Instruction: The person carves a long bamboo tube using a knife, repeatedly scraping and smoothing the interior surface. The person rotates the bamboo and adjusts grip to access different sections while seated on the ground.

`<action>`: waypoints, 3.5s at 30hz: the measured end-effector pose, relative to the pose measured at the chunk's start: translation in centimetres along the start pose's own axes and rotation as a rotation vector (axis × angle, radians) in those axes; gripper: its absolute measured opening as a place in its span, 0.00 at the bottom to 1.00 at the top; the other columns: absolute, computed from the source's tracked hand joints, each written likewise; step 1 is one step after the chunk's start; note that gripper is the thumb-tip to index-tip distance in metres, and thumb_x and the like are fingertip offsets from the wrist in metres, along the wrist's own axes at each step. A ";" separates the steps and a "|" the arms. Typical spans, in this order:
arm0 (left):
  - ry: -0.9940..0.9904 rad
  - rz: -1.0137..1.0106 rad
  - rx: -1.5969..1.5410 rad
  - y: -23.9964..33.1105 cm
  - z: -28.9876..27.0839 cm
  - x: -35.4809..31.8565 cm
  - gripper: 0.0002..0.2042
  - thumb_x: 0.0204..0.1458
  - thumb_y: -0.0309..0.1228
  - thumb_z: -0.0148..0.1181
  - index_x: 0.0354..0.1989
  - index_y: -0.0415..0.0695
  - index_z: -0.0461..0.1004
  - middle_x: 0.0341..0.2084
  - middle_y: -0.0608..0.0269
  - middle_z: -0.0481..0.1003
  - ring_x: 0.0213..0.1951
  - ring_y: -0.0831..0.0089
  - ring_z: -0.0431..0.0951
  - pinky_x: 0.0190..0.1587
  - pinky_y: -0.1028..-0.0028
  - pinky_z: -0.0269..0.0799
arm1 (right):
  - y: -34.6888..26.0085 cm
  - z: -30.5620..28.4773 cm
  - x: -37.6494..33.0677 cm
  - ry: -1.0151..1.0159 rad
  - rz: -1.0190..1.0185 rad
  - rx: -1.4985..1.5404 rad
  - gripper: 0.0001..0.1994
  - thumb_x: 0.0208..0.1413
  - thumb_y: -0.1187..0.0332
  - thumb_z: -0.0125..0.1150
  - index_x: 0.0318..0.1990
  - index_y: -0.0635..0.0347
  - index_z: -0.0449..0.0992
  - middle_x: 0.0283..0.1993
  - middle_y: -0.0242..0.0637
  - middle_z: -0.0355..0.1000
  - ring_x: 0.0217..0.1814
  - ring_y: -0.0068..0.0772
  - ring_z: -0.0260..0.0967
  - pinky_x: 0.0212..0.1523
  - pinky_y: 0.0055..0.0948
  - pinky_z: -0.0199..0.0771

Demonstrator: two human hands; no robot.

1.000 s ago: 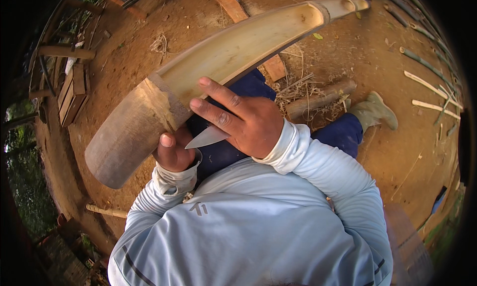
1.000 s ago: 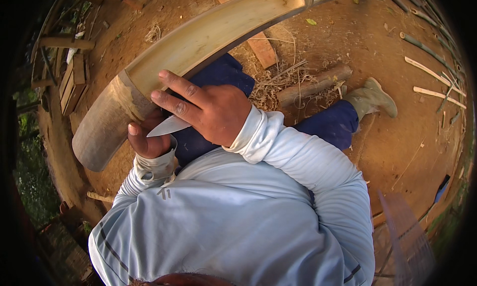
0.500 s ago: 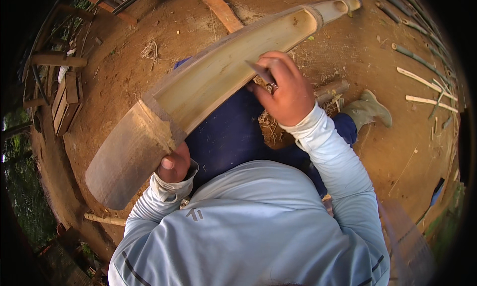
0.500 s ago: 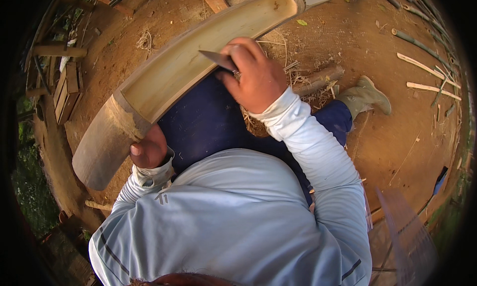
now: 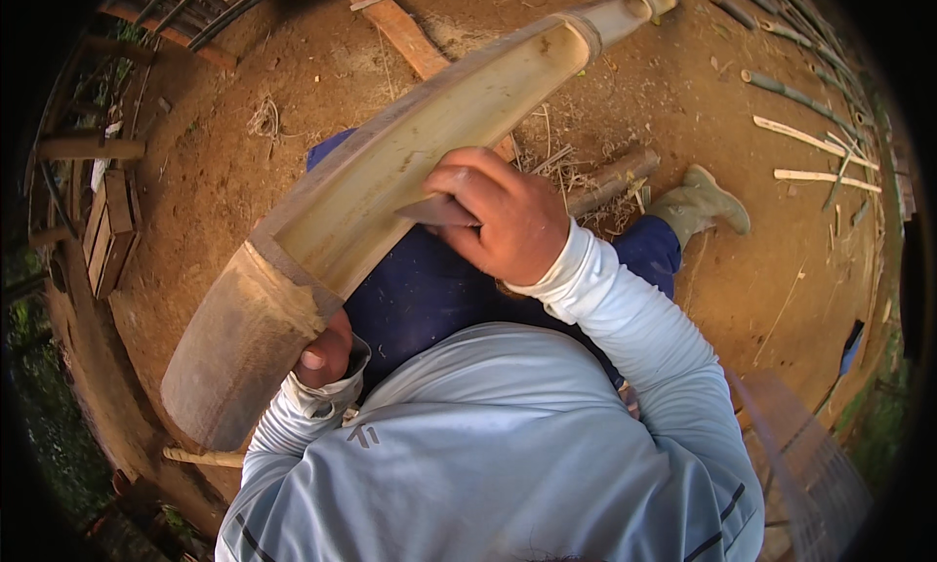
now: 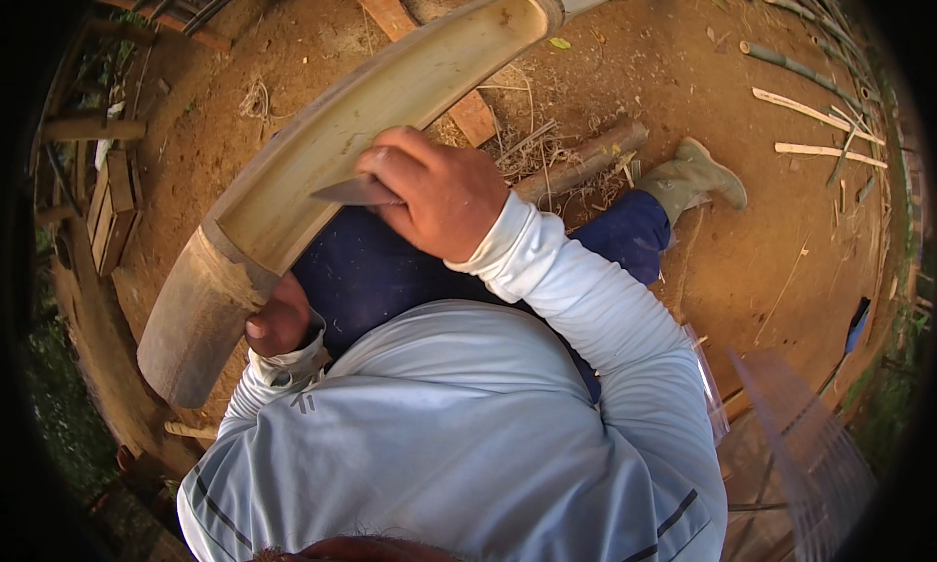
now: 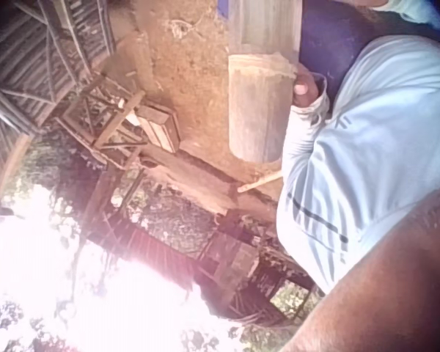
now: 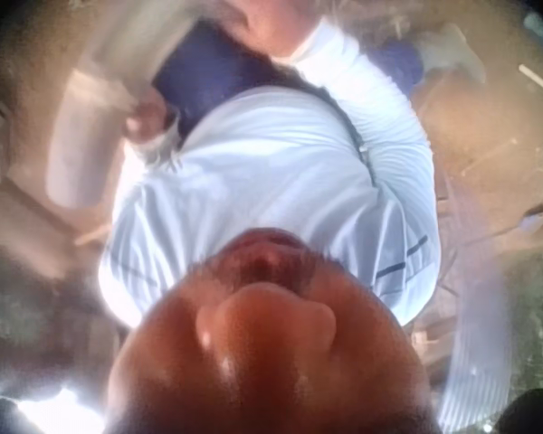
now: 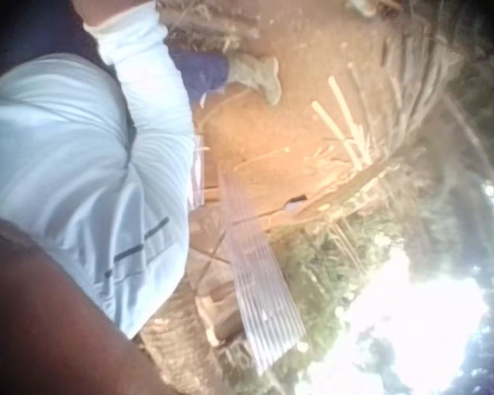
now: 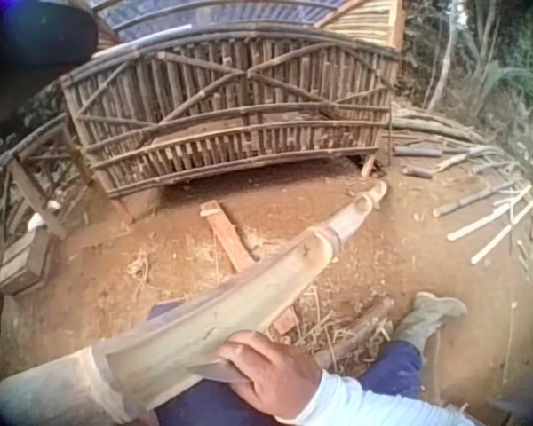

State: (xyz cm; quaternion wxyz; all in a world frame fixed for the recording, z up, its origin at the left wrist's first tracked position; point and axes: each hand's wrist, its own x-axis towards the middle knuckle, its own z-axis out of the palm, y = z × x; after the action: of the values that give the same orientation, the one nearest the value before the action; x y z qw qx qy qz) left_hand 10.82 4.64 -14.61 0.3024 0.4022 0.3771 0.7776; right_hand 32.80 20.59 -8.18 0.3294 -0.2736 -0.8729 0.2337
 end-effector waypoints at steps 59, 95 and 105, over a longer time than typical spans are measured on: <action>0.371 0.419 -0.133 13.5 -3.0 6.6 0.46 0.49 0.61 0.62 0.67 0.36 0.58 0.62 0.47 0.66 0.65 0.53 0.65 0.68 0.51 0.59 | 4.6 -2.8 4.1 0.243 -0.099 -0.276 0.19 0.41 0.57 0.77 0.36 0.51 0.72 0.37 0.32 0.71 0.31 0.40 0.76 0.32 0.39 0.78; 0.669 -0.522 0.187 11.7 -19.8 27.3 0.51 0.47 0.70 0.52 0.70 0.38 0.56 0.65 0.41 0.62 0.65 0.45 0.63 0.68 0.52 0.55 | 4.1 -2.4 -15.4 0.383 0.501 0.221 0.23 0.53 0.62 0.68 0.50 0.71 0.72 0.50 0.52 0.69 0.53 0.52 0.70 0.55 0.38 0.70; 0.829 -0.502 0.422 2.8 -20.8 25.8 0.53 0.44 0.71 0.51 0.70 0.39 0.57 0.66 0.42 0.61 0.67 0.46 0.60 0.70 0.52 0.51 | 5.2 -0.7 -20.4 0.343 0.671 0.238 0.22 0.53 0.61 0.68 0.49 0.68 0.74 0.48 0.52 0.71 0.53 0.54 0.69 0.56 0.39 0.69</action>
State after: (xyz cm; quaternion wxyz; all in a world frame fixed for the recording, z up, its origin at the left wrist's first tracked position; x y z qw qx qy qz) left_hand -20.18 15.96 -10.17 0.2171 0.0103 0.6979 0.6824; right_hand 47.91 11.68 -19.88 0.4053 -0.5386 -0.6341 0.3789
